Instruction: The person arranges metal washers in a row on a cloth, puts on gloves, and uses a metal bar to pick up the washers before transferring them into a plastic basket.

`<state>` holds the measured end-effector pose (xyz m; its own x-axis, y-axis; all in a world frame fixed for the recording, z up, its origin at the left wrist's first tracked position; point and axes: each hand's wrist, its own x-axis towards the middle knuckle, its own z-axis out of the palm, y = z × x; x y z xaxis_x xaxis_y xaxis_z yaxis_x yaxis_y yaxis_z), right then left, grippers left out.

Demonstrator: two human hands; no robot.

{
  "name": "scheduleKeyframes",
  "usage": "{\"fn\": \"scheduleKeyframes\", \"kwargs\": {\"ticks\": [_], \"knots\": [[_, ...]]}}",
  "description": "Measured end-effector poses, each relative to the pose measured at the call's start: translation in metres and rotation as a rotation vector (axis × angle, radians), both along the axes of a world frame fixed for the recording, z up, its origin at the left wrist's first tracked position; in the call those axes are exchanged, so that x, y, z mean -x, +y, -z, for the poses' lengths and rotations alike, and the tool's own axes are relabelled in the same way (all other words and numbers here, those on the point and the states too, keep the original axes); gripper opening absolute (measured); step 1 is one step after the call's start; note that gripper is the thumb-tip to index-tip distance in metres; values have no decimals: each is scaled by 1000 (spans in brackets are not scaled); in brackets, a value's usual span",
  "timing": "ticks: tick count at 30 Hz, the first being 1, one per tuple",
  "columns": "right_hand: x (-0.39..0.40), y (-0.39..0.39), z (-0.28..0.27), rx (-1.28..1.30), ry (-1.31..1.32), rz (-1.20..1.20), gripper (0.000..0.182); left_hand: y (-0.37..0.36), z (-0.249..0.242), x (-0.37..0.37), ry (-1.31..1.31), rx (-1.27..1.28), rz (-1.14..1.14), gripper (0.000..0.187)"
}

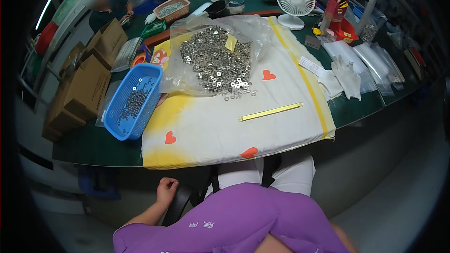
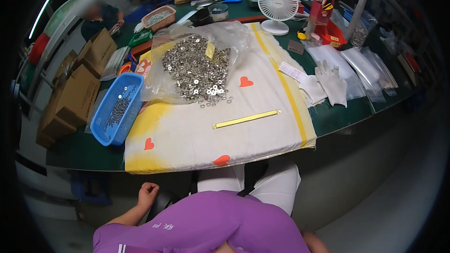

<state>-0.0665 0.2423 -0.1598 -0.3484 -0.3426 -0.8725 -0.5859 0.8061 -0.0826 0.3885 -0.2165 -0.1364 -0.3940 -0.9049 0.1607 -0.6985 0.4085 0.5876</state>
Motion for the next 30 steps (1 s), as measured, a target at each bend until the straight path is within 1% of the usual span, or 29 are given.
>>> {"fn": "scheduleKeyframes", "kwargs": {"ticks": [1, 3, 4, 6, 7, 9, 10, 11, 12, 13, 14, 15, 17, 21, 24, 27, 30], "knots": [[-12, 14, 12, 98, 73, 88, 38, 13, -6, -1, -13, -315, -86, 24], [-36, 32, 29, 296, 220, 267, 35, 27, -14, -1, -183, -638, -291, 22], [-46, 36, 32, 394, 294, 356, 33, 39, -21, 5, -184, -641, -292, 22], [-60, 37, 35, 591, 447, 533, 30, 62, -35, 18, -260, -225, -165, 27], [-65, 31, 28, 587, 451, 530, 30, 63, -41, 22, -257, -230, -165, 27], [-75, 17, 5, 472, 1187, -586, 36, 59, -49, 30, -304, -283, -92, 33], [-75, 3, -15, 476, 1188, -590, 36, 59, -51, 31, -302, -282, -97, 33], [-74, -14, -39, 549, 799, 5, 36, 60, -54, 30, -311, -305, -94, 34], [-74, -23, -52, 573, 362, 570, 37, 59, -56, 30, -320, -325, -91, 34], [-70, -10, -32, 581, 361, 569, 37, 59, -56, 29, -318, -318, -93, 34], [-65, 13, -1, 643, 317, 579, 33, 60, -54, 28, -331, -301, -83, 34], [-62, 17, 8, 703, 274, 589, 29, 60, -53, 27, -345, -287, -72, 34], [-51, 30, 24, 706, 281, 585, 28, 59, -52, 26, -340, -296, -71, 34], [-33, 15, 19, 722, 294, 573, 27, 58, -52, 26, -366, -308, -83, 35], [-20, -4, 7, 736, 304, 578, 26, 59, -40, 17, -348, -305, -94, 35], [-8, -25, -13, 752, 315, 583, 24, 59, -39, 11, -350, -330, -95, 36], [0, -33, -48, 746, 328, 574, 23, 57, -42, 11, -364, -393, -119, 36]]}}
